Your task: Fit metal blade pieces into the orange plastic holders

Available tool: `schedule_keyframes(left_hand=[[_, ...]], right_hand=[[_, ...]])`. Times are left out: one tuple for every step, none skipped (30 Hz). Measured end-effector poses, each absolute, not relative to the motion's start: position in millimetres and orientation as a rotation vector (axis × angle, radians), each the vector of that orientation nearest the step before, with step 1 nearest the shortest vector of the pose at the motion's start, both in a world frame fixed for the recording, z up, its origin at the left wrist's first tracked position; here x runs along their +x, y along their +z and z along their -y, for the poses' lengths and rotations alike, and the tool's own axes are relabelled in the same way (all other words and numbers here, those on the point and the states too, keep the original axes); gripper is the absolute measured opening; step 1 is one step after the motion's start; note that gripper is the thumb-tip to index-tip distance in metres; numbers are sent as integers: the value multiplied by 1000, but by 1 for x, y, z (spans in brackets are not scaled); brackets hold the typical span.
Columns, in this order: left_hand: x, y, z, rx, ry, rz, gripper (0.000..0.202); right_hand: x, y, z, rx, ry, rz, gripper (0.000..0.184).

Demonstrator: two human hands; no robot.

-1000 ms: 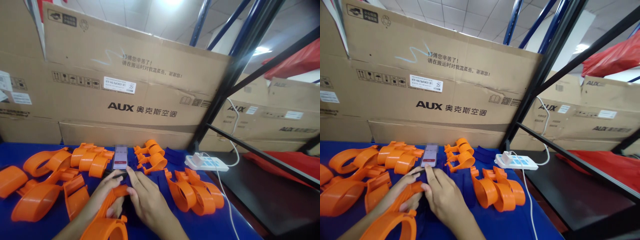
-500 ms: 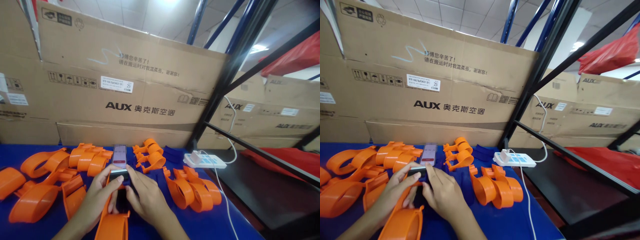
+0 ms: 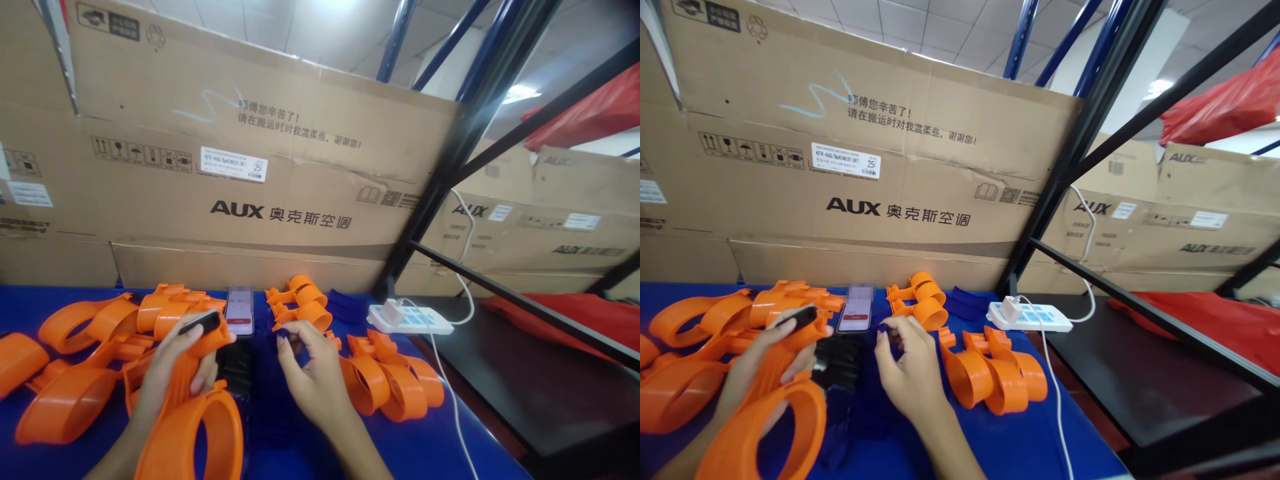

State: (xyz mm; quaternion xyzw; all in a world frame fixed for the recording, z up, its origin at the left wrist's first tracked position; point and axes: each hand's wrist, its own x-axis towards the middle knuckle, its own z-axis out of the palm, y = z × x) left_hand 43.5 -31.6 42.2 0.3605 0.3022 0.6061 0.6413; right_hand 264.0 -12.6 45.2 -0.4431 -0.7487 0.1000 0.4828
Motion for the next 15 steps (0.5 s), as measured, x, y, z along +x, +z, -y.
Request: schedule_keyframes(left_hand=[[42,45,34,777,1399,-648,21],[42,47,37,740,1415,-611,19],[41,48,39,713,1429,-578,18],[41,48,41,699,1439,-553,18],[41,48,42,700,1442,-535,19],[41,47,43,715,1440,-519,21],[41,46,43,741,1435,-506,23],[41,44,43,775,1431,-495,25],[41,43,42,812,1428,-486,26],[40,43,42,844,1425,-480,27],[40,42,41,867,1423,-478,25],[41,42,41,880,1421,-482,24],[41,42,41,886,1419,-492,24],[41,42,41,888,1416,-510,24],[42,41,40,887,1411,-536,24]], right_hand=[[263,44,12,-1090,264,1863,14],[262,43,12,-1103,273,1905,16],[261,42,13,-1118,271,1950,19],[260,42,13,-1133,258,1995,20],[259,41,13,-1146,239,2037,20],[259,40,13,-1158,219,2073,19],[258,39,13,-1169,203,2101,17],[257,39,12,-1181,195,2119,15],[257,38,12,-1195,195,2129,14],[256,37,12,-1207,199,2130,13],[256,37,12,-1214,208,2131,12],[255,36,12,-1216,219,2130,11],[255,35,12,-1213,230,2131,10],[254,35,12,-1208,239,2133,9],[254,35,12,-1204,245,2136,9]])
